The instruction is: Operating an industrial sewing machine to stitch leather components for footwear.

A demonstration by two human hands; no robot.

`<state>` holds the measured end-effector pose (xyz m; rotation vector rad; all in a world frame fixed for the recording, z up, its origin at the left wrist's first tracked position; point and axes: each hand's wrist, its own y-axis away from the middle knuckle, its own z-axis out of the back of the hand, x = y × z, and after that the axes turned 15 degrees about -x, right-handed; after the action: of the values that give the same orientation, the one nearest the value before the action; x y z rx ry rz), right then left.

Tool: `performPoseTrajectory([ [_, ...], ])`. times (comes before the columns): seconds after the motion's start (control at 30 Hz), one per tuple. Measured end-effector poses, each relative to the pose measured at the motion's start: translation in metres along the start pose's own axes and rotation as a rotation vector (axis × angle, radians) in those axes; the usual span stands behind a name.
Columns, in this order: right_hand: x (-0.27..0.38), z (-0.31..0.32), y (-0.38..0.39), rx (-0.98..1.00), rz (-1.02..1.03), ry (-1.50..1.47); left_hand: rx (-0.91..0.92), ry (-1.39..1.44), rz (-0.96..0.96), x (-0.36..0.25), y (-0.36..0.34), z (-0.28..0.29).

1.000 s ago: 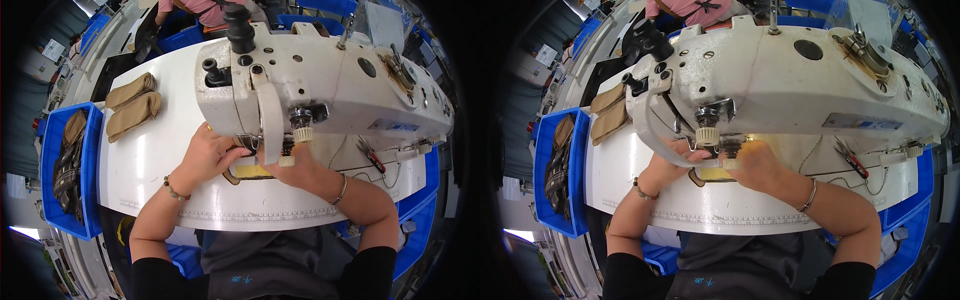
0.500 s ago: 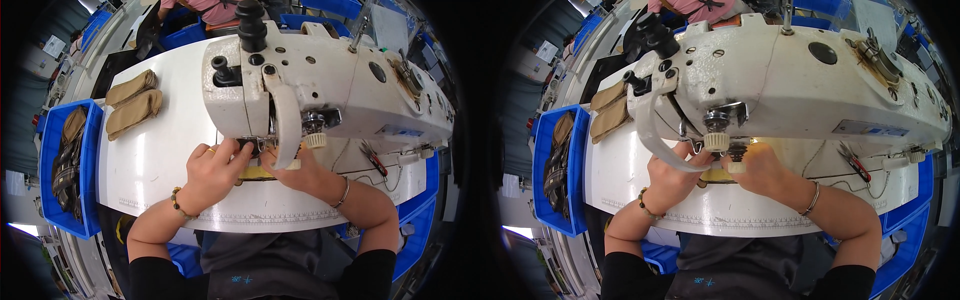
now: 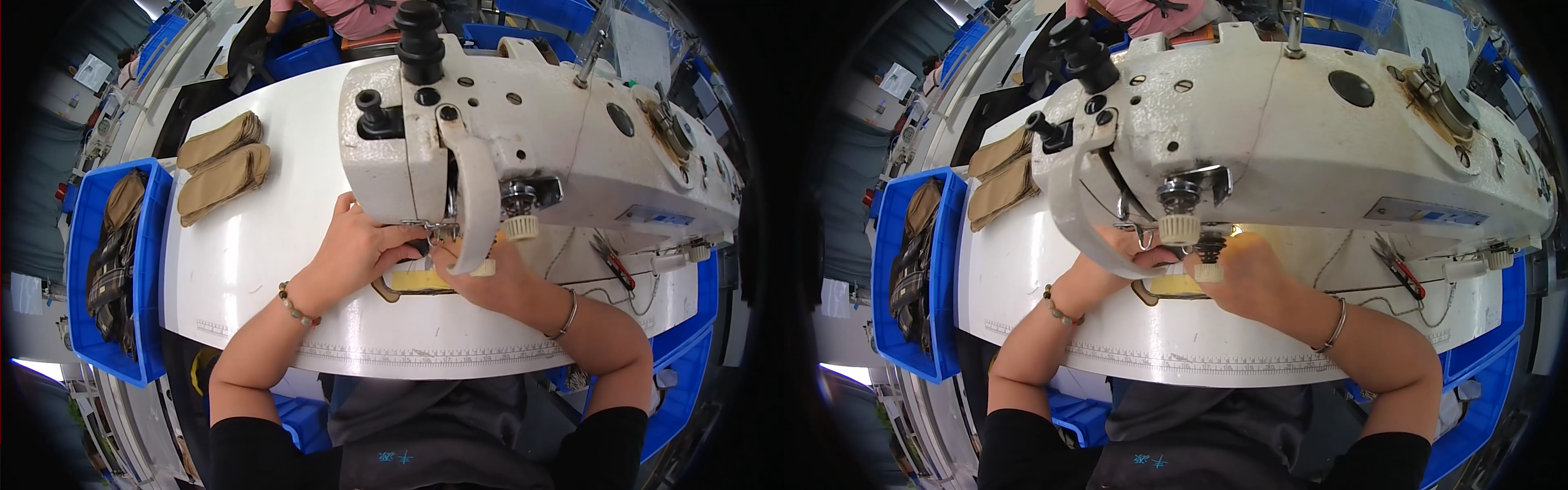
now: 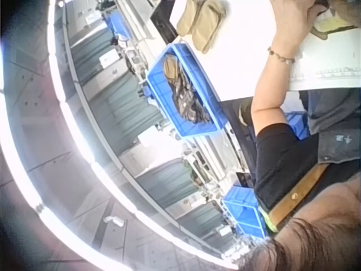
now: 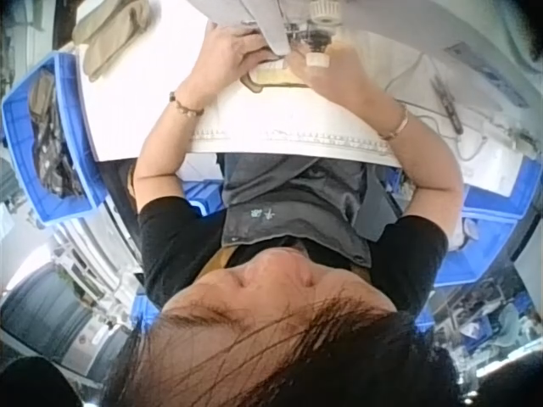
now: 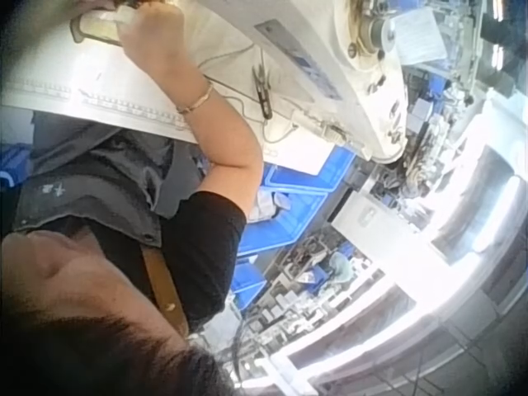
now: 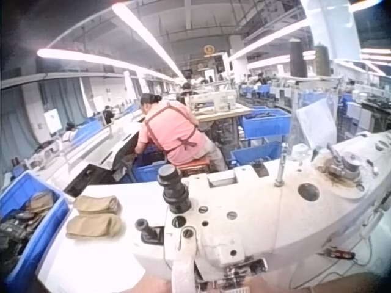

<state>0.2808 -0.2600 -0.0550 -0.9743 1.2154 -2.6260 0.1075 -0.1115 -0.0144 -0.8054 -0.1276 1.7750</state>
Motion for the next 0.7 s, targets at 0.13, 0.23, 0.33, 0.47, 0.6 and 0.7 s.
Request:
performPoseTrajectory([
  [0.13, 0.003, 0.010, 0.001, 0.134, 0.179, 0.186, 0.001, -0.005, -0.003, 0.002, -0.002, 0.000],
  [0.23, 0.013, 0.014, 0.002, 0.212, 0.441, 0.363, -0.049, 0.016, -0.051, 0.002, -0.003, 0.001],
  [0.33, 0.028, 0.021, 0.000, 0.227, 0.453, 0.350, -0.014, 0.037, 0.039, 0.006, 0.000, -0.004],
  [0.47, 0.027, 0.020, -0.001, 0.174, 0.469, 0.368, -0.096, 0.083, -0.016, 0.006, -0.003, -0.006],
  [0.6, 0.029, 0.020, -0.006, 0.200, 0.458, 0.375, -0.072, 0.121, 0.018, 0.004, -0.005, -0.003],
  [0.7, 0.023, 0.014, 0.001, 0.179, 0.419, 0.340, -0.030, 0.259, 0.156, 0.004, -0.005, -0.005],
])
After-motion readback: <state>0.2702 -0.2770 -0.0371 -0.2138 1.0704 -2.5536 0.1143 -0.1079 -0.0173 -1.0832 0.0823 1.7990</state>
